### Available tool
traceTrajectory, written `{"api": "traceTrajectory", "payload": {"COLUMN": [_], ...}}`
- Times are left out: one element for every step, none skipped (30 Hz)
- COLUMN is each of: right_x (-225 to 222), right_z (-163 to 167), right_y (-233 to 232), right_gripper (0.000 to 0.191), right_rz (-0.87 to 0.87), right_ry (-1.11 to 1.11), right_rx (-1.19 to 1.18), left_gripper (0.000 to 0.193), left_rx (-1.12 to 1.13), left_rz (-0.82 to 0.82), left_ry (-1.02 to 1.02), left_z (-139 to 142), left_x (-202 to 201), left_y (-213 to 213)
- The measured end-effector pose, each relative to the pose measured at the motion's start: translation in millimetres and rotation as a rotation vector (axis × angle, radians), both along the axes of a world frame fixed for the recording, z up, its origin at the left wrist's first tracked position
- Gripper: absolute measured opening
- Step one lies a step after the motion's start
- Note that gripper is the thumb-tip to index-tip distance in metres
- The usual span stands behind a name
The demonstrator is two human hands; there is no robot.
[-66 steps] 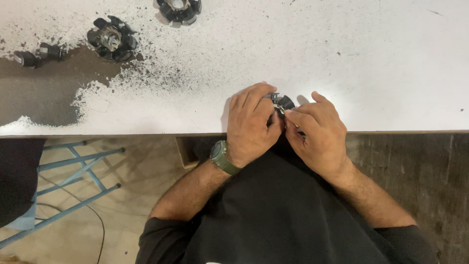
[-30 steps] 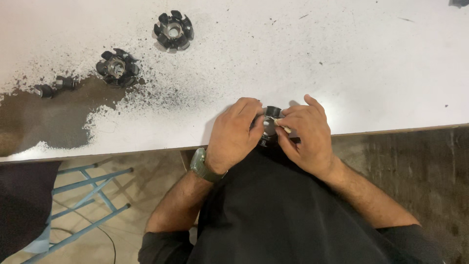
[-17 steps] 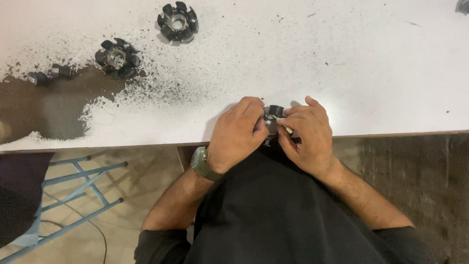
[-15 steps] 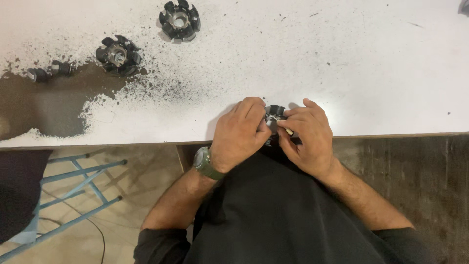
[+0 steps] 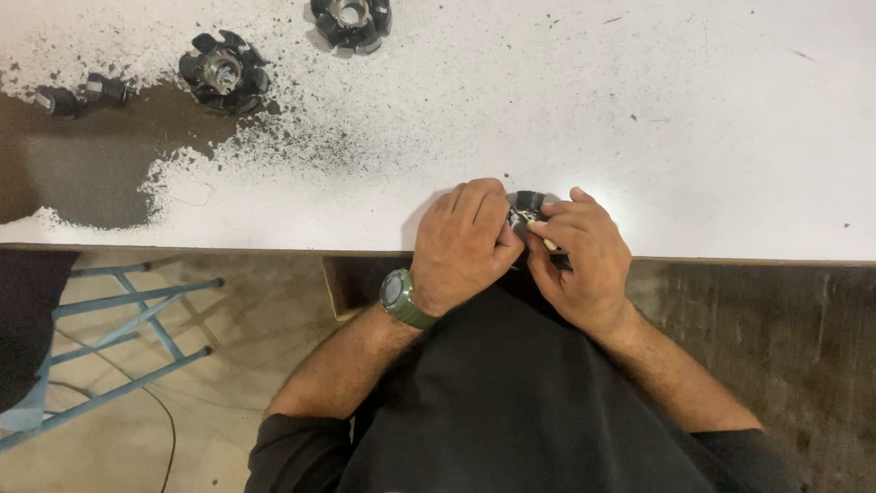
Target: The person sits at a white table and assembles small black plastic hub components, pressing caps and inserts onto each hub body by hand while using a small handheld tool to help seat the parts. Finished assemblies are set aside on the table as the person works through the pile of parts one at a time.
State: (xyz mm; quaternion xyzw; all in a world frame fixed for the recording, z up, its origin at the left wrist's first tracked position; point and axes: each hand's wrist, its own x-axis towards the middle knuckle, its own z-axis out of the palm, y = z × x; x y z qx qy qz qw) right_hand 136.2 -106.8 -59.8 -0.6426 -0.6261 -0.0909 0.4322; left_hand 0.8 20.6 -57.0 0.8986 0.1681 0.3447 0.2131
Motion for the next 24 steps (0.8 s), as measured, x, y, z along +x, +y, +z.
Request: {"api": "traceTrajectory", "payload": {"right_x": [-0.3, -0.4, -0.5, -0.6, -0.6, -0.4, -0.1, 0.0, 0.1, -0.3, -1.1, -2.0, -2.2, -0.9, 1.0, 4.7, 12.3, 21.7, 32.8, 46.2, 55.5, 61.0, 65.1, 65.1], "right_z": [0.1, 0.4, 0.8, 1.1, 1.4, 1.7, 1.8, 1.8, 1.6, 1.3, 0.7, 0.3, 0.1, 0.3, 1.1, 2.2, 3.5, 5.3, 7.4, 10.4, 12.0, 12.1, 13.3, 11.6], "right_y": [0.0, 0.2, 0.4, 0.9, 1.5, 2.1, 2.7, 3.0, 3.1, 3.0, 2.8, 2.6, 2.2, 1.7, 0.4, -0.9, -0.6, -1.2, -3.2, -6.4, -10.3, -14.8, -22.0, -25.8], "right_gripper": [0.036, 0.036, 0.036, 0.036, 0.036, 0.036, 0.036, 0.036, 0.035, 0.035, 0.034, 0.033, 0.032, 0.032, 0.031, 0.031, 0.029, 0.027, 0.026, 0.024, 0.022, 0.019, 0.016, 0.015], "right_rz": [-0.002, -0.004, -0.006, -0.008, -0.008, -0.009, -0.011, -0.011, -0.01, -0.009, -0.022, -0.035, -0.05, -0.053, -0.055, -0.057, -0.107, -0.158, -0.209, -0.25, -0.285, -0.29, -0.298, -0.294], "right_ry": [0.0, -0.01, -0.021, -0.031, -0.033, -0.036, -0.039, -0.046, -0.053, -0.06, -0.072, -0.085, -0.098, -0.108, -0.117, -0.129, -0.121, -0.112, -0.102, -0.047, 0.009, 0.039, 0.073, 0.106], "right_rx": [0.003, 0.002, 0.002, 0.001, 0.001, 0.001, 0.002, -0.002, -0.005, -0.009, -0.021, -0.031, -0.039, -0.063, -0.084, -0.103, -0.096, -0.089, -0.085, -0.057, -0.029, -0.016, -0.005, 0.005], "left_gripper": [0.023, 0.023, 0.024, 0.024, 0.025, 0.025, 0.025, 0.025, 0.026, 0.027, 0.028, 0.027, 0.025, 0.024, 0.021, 0.019, 0.016, 0.021, 0.026, 0.031, 0.044, 0.057, 0.074, 0.092], "left_rx": [0.004, 0.008, 0.009, 0.011, 0.014, 0.012, 0.012, 0.011, 0.011, 0.011, 0.011, 0.004, -0.001, -0.003, -0.093, -0.18, -0.264, -0.223, -0.186, -0.15, -0.062, 0.022, 0.164, 0.308], "left_rz": [0.004, 0.008, 0.011, 0.013, 0.015, 0.016, 0.017, 0.018, 0.021, 0.024, 0.029, 0.029, 0.028, 0.027, -0.021, -0.069, -0.117, -0.092, -0.065, -0.036, 0.091, 0.221, 0.284, 0.34], "left_ry": [0.0, 0.001, 0.0, 0.0, 0.0, 0.001, 0.002, 0.003, 0.003, 0.002, 0.002, -0.002, -0.008, -0.015, 0.028, 0.071, 0.112, 0.153, 0.195, 0.235, 0.259, 0.285, 0.243, 0.2], "left_z": [-0.8, -1.8, -2.7, -3.6, -4.3, -4.7, -4.7, -4.2, -3.2, -1.6, 0.4, 2.7, 5.3, 8.0, 10.8, 13.5, 16.0, 18.4, 20.1, 21.5, 23.1, 25.6, 30.1, 34.6], "left_x": [0.1, 0.2, 0.1, 0.0, -0.1, -0.2, 0.1, 0.5, 1.0, 1.6, 2.1, 2.2, 2.2, 1.2, -2.6, -8.1, -14.1, -19.3, -23.0, -25.7, -26.0, -25.1, -21.6, -17.1], "left_y": [-0.4, -0.7, -1.1, -1.4, -1.5, -1.6, -1.4, -1.4, -1.5, -1.6, -1.8, -2.3, -2.5, -2.4, -0.9, 3.8, 11.9, 24.9, 42.9, 63.9, 90.5, 121.6, 155.0, 181.7]}}
